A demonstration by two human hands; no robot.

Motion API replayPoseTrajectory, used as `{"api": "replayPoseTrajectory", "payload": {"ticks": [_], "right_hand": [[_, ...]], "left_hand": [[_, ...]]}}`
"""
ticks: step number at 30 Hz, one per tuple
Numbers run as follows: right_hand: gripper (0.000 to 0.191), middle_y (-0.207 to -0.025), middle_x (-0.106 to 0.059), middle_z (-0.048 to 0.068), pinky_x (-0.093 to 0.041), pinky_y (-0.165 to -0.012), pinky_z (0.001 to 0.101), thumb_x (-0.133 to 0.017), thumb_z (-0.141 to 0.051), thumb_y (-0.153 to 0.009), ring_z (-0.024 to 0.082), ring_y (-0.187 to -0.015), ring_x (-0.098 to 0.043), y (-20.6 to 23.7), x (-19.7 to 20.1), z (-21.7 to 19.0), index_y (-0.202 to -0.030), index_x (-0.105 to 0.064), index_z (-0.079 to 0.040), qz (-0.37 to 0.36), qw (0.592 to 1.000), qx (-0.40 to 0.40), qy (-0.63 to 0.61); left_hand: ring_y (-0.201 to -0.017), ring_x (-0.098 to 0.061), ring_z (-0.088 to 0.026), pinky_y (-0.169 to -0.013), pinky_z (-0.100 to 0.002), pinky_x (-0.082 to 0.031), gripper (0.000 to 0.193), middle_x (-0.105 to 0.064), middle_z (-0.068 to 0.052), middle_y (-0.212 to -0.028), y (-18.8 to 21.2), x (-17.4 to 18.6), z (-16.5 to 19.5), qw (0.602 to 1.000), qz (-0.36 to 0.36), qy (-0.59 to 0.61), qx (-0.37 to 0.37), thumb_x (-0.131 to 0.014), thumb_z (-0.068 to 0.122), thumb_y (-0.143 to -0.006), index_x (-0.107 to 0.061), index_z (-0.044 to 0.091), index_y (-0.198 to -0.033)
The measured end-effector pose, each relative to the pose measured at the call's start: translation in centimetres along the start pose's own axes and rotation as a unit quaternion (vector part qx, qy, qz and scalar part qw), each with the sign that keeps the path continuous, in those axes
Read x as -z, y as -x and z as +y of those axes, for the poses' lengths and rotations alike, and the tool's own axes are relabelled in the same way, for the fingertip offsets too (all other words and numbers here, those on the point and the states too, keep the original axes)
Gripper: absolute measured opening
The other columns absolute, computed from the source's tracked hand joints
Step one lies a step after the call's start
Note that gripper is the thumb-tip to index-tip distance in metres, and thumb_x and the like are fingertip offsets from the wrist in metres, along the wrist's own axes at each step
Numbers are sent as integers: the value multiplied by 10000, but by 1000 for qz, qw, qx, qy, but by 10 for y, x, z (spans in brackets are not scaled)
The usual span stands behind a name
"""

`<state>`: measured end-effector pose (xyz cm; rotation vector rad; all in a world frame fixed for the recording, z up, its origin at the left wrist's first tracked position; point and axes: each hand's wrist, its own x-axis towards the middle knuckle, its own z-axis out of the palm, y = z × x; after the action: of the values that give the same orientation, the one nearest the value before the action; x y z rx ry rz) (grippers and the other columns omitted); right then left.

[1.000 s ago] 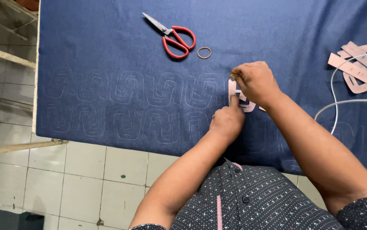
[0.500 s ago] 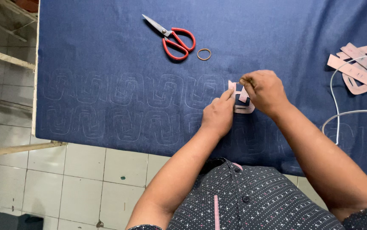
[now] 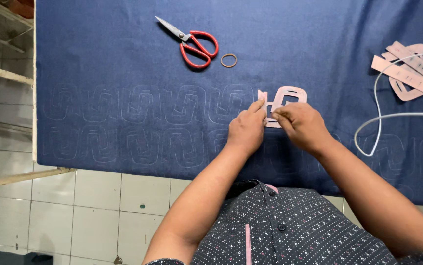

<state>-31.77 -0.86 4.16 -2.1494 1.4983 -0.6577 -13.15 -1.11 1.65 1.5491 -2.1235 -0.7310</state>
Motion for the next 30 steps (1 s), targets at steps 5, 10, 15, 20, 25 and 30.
{"api": "replayPoseTrajectory", "payload": {"ticks": [5,10,15,20,25,30], "right_hand": [[143,-864,-733,115,-533,-802,455,-707,-216,-947,350,-843,-695,0,21,1,-931,-752,-82,-27,997,0,68],[111,-910,-738,109,-538,-827,456,-723,-175,-934,345,-875,-696,-10,30,7,-941,-737,-65,57,993,56,86],[122,-930,-739,115,-542,-796,439,-731,-171,-966,343,-886,-699,-9,30,12,-976,-742,-50,72,995,16,69],[150,-928,-738,125,-543,-781,437,-732,-189,-980,345,-870,-700,-13,30,18,-990,-748,-40,49,996,-4,70],[144,-953,-741,124,-533,-828,454,-733,-186,-976,355,-903,-693,-19,27,27,-992,-749,-44,79,992,28,95],[140,-954,-743,115,-530,-845,452,-736,-188,-976,350,-922,-695,-13,26,31,-983,-745,-48,83,991,24,103]], "left_hand": [[-934,-689,-336,-791,-495,-573,203,-582,-46,-1437,0,0,0,1000,0,-29,-11,-657,147,-871,-660,89,-1066],[-923,-696,-322,-787,-482,-579,259,-575,-61,-1451,-2,-1,1,998,-9,-66,-19,-638,118,-862,-660,90,-1118],[-922,-696,-321,-774,-496,-570,310,-548,-70,-1483,-4,-3,5,995,-37,-93,-6,-580,110,-897,-650,127,-1198],[-917,-693,-295,-775,-462,-563,497,-533,-70,-1459,-3,-6,8,991,-45,-123,-11,-578,116,-877,-635,305,-1334],[-936,-687,-293,-772,-468,-558,513,-519,-70,-1457,-3,-7,6,990,-40,-131,-18,-584,119,-867,-634,307,-1342],[-958,-680,-300,-781,-483,-551,489,-520,-67,-1458,-1,-6,6,991,-44,-126,-10,-579,122,-886,-637,296,-1339]]}}
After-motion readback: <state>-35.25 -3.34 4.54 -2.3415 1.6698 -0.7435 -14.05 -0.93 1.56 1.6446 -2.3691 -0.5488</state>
